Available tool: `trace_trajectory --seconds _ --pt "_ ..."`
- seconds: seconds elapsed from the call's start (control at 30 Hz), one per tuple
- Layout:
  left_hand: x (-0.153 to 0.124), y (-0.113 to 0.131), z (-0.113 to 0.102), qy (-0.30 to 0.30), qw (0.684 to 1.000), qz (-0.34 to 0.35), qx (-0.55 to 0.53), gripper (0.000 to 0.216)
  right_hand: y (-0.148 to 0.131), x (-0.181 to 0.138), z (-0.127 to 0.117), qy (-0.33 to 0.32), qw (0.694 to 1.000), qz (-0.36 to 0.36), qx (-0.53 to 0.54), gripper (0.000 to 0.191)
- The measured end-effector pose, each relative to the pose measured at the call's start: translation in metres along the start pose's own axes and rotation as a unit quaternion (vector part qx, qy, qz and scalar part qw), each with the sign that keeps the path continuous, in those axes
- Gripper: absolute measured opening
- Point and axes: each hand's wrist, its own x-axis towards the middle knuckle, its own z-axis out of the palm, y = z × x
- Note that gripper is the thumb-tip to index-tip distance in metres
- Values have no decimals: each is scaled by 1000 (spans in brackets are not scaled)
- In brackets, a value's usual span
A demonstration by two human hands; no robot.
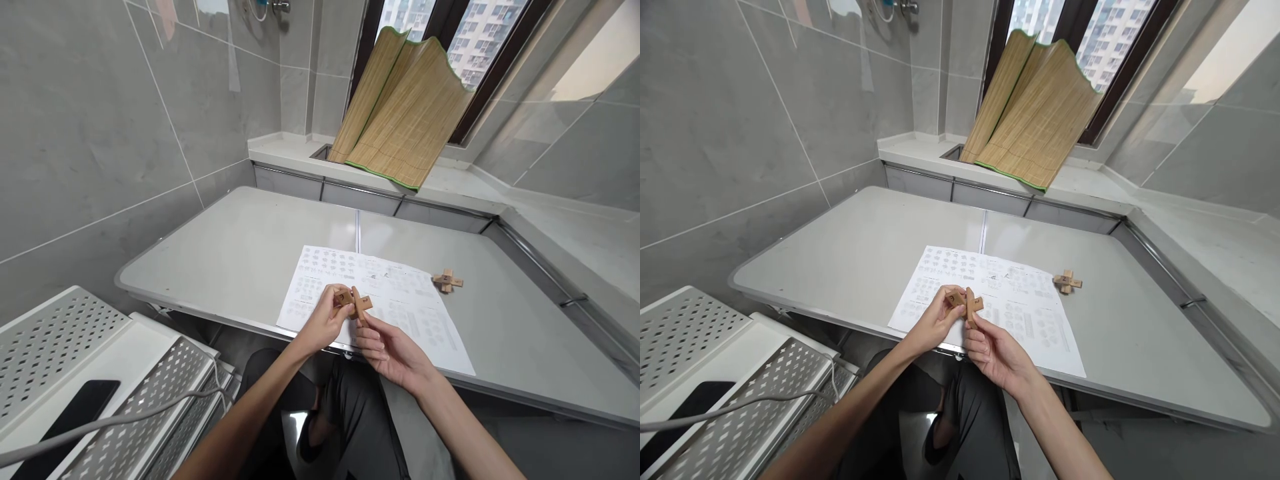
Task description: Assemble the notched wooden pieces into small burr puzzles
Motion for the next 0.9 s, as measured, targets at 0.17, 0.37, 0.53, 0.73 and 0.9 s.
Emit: trace_trajectory --seconds 0.17,0.37,0.53,0.73,0.9 --pt "1 6 -2 26 999 -22 1 41 6 7 5 14 1000 -8 -16 26" --pt "3 20 -3 55 996 -73 -10 57 12 11 7 36 998 -14 -43 23" --pt "3 19 -4 58 996 -71 13 43 16 15 -3 30 999 -5 -22 25" --pt "4 19 -5 49 996 -74 12 40 15 19 -8 6 1000 13 9 26" --pt "6 23 -4 47 996 -67 20 43 11 21 -10 1 999 36 23 23"
